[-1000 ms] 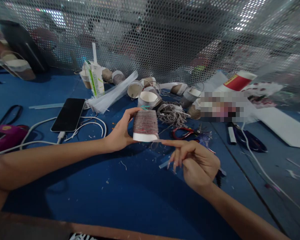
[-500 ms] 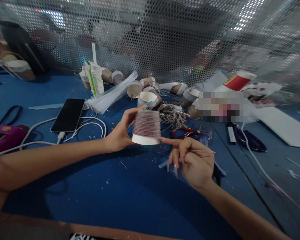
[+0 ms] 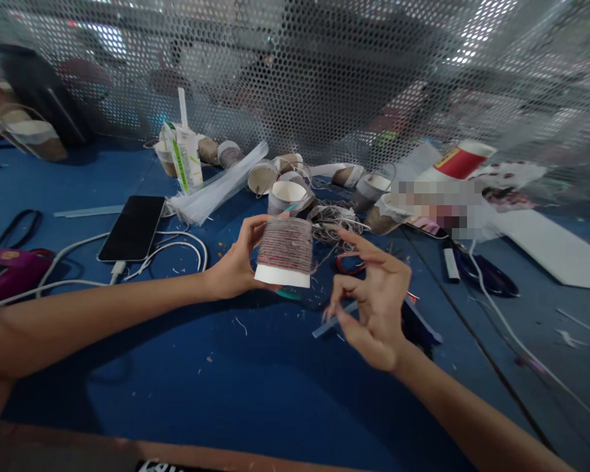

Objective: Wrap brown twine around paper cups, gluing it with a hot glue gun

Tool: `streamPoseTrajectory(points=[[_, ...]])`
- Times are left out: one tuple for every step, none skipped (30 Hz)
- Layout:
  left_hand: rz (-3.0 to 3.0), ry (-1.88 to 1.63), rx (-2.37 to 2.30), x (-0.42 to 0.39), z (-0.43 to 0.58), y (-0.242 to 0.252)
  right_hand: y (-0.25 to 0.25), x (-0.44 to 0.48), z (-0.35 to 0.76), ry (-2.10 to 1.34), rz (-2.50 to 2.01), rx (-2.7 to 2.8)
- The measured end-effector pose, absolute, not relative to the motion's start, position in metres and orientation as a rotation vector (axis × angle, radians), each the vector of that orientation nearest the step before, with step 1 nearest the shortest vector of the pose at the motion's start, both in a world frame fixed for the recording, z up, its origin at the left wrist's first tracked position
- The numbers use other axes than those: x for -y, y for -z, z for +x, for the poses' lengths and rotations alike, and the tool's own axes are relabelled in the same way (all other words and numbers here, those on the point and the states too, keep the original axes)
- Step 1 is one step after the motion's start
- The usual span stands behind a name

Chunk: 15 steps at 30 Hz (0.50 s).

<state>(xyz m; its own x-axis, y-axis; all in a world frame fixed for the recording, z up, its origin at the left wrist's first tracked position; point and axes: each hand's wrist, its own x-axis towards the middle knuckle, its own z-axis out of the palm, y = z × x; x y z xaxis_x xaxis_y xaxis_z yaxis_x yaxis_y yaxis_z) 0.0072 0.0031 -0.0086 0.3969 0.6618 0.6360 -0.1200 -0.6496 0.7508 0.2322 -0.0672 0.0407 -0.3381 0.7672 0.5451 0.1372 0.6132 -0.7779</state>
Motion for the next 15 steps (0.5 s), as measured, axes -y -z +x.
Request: streamPoseTrajectory(points=[[1.919, -1.315, -0.459, -0.002, 0.007, 0.008, -0.042, 0.07, 0.23, -0.794, -0.719, 1.922], [1.933, -1.306, -0.449, -0.002, 0.007, 0.007, -0.044, 0.072, 0.227, -0.8, -0.725, 1.988], [1.948, -1.301, -0.437, -0.001, 0.007, 0.007, -0.045, 0.074, 0.225, -0.795, -0.75, 2.027], [1.965, -1.297, -0.426, 0.0, 0.007, 0.006, -0.045, 0.074, 0.223, -0.781, -0.794, 2.04], [1.987, -1.293, -0.418, 0.0, 0.007, 0.006, -0.045, 0.074, 0.223, -0.764, -0.838, 2.036], [2.01, -1.288, -0.411, 0.001, 0.007, 0.006, -0.044, 0.072, 0.223, -0.752, -0.875, 2.026], [2.034, -1.284, -0.401, 0.001, 0.008, 0.006, -0.042, 0.07, 0.223, -0.748, -0.897, 2.016], [2.056, -1.278, -0.389, 0.001, 0.008, 0.006, -0.04, 0.067, 0.225, -0.753, -0.902, 2.01], [2.074, -1.268, -0.375, 0.001, 0.008, 0.007, -0.038, 0.065, 0.226, -0.761, -0.897, 2.007], [2.088, -1.256, -0.36, 0.001, 0.008, 0.007, -0.037, 0.063, 0.228, -0.76, -0.891, 2.004], [2.099, -1.243, -0.348, 0.001, 0.008, 0.008, -0.035, 0.061, 0.23, -0.744, -0.89, 1.998], [2.11, -1.235, -0.343, 0.001, 0.008, 0.008, -0.034, 0.06, 0.231, -0.715, -0.896, 1.991], [2.123, -1.237, -0.347, 0.001, 0.007, 0.008, -0.033, 0.059, 0.232, -0.676, -0.906, 1.98], [2.14, -1.254, -0.362, 0.001, 0.007, 0.008, -0.032, 0.059, 0.232, -0.639, -0.915, 1.972], [2.16, -1.282, -0.385, 0.002, 0.006, 0.007, -0.032, 0.059, 0.232, -0.616, -0.921, 1.97]])
